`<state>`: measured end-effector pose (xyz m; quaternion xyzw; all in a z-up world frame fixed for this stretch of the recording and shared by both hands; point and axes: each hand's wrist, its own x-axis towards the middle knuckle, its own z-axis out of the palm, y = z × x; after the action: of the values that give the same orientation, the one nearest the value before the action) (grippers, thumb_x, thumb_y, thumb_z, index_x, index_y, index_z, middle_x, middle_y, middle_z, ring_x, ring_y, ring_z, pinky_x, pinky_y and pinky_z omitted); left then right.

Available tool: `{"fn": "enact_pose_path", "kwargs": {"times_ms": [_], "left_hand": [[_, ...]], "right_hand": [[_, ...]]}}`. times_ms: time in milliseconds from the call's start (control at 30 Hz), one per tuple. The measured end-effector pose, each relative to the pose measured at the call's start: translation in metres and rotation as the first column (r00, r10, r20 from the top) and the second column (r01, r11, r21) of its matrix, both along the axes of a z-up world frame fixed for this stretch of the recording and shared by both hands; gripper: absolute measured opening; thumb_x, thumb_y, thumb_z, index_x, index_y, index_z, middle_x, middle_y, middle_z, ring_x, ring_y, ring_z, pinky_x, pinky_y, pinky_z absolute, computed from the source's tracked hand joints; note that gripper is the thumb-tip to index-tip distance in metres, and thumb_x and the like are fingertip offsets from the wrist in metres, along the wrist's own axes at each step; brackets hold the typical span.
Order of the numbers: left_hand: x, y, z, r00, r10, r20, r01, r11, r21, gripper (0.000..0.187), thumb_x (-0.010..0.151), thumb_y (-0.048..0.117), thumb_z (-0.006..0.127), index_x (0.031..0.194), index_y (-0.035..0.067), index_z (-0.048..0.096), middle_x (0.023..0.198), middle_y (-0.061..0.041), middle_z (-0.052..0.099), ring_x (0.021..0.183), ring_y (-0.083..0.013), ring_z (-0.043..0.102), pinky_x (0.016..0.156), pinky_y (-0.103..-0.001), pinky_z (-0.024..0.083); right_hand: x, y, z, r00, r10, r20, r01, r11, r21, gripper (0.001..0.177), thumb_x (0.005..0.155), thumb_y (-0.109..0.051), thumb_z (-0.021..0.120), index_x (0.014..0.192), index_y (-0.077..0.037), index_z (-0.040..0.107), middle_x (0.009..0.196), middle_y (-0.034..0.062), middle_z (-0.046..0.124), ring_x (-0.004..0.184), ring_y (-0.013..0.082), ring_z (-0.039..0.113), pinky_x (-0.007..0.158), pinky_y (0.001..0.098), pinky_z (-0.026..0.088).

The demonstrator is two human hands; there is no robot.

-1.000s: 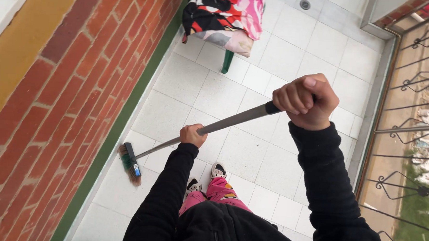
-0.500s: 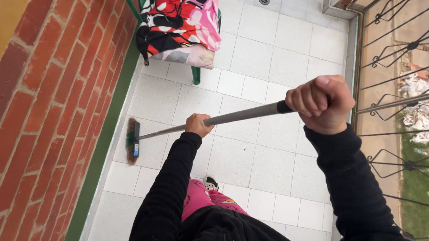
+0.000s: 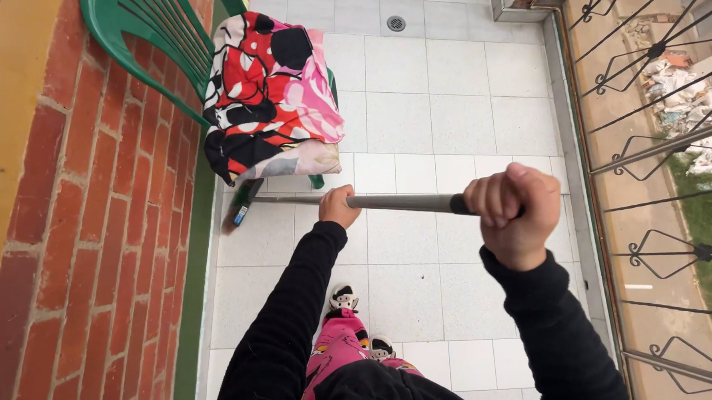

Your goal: Sweeping the tiled floor of a balcony area using a broom

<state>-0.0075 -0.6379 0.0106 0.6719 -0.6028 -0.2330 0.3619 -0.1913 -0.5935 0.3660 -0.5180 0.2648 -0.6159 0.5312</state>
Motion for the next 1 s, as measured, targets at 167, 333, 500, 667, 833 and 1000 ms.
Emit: {"fn": "enact_pose_path", "kwargs": {"times_ms": [167,333,500,667,833,1000], "left_hand": [[-0.033,0.008,0.124,0.93,-0.277,-0.241,0.353,0.854,0.382,0.035,0.077,0.029,0.06,0.052,0.019,0.038,0.048,0.004,0.032,0.052,-0.0148,0.033,0.05,-0.032,0.029],[0.009,-0.028,0.084,0.962,-0.273,-0.012,0.244,0.838,0.488,0.027,0.078,0.045,0.058,0.066,0.024,0.048,0.066,0.007,0.053,0.088,-0.021,0.05,0.085,-0.032,0.029],[0.007,-0.045,0.019,0.993,-0.117,-0.01,0.11,0.904,0.413,0.022,0.071,0.031,0.068,0.071,0.015,0.052,0.081,-0.007,0.062,0.098,-0.0324,0.06,0.083,-0.049,0.046],[-0.093,-0.033,0.043,0.93,-0.23,-0.288,0.34,0.836,0.432,0.026,0.07,0.035,0.067,0.061,0.021,0.047,0.059,0.004,0.055,0.068,-0.0205,0.059,0.063,-0.035,0.047],[-0.119,-0.019,0.102,0.884,-0.32,-0.341,0.454,0.762,0.461,0.022,0.071,0.035,0.07,0.071,0.014,0.061,0.067,-0.005,0.064,0.073,-0.0253,0.063,0.065,-0.036,0.049],[-0.078,-0.027,0.011,0.989,-0.073,-0.129,0.133,0.819,0.559,0.025,0.071,0.043,0.072,0.079,0.02,0.069,0.081,-0.006,0.068,0.091,-0.0309,0.066,0.073,-0.041,0.052]], "right_hand": [[-0.022,-0.017,0.079,0.993,0.014,-0.115,-0.025,0.995,-0.1,0.036,0.087,-0.022,0.027,0.052,-0.017,0.019,0.04,-0.0018,0.013,0.032,0.0117,0.01,0.037,0.0273,0.015],[-0.012,-0.048,0.016,0.99,0.055,0.133,-0.026,0.978,-0.209,0.04,0.09,-0.021,0.034,0.051,-0.019,0.025,0.036,-0.0036,0.018,0.027,0.0103,0.02,0.031,0.0254,0.021],[-0.002,-0.041,-0.021,0.98,-0.094,0.176,0.117,0.986,-0.123,0.049,0.087,-0.004,0.04,0.041,-0.015,0.03,0.028,0.0008,0.024,0.022,0.0129,0.027,0.028,0.0234,0.027],[-0.062,-0.042,0.065,0.991,-0.126,-0.046,0.119,0.984,-0.132,0.046,0.094,-0.012,0.034,0.05,-0.017,0.024,0.035,-0.001,0.015,0.028,0.0109,0.02,0.033,0.0228,0.023],[-0.132,-0.059,0.079,0.999,-0.037,-0.022,0.032,0.98,-0.196,0.04,0.098,-0.026,0.034,0.059,-0.021,0.028,0.039,-0.003,0.02,0.03,0.0072,0.025,0.038,0.0232,0.031],[-0.135,-0.087,-0.024,0.955,0.18,0.236,-0.14,0.974,-0.176,0.042,0.093,-0.019,0.032,0.051,-0.021,0.029,0.034,-0.0052,0.019,0.025,0.0081,0.024,0.034,0.0245,0.032]]}}
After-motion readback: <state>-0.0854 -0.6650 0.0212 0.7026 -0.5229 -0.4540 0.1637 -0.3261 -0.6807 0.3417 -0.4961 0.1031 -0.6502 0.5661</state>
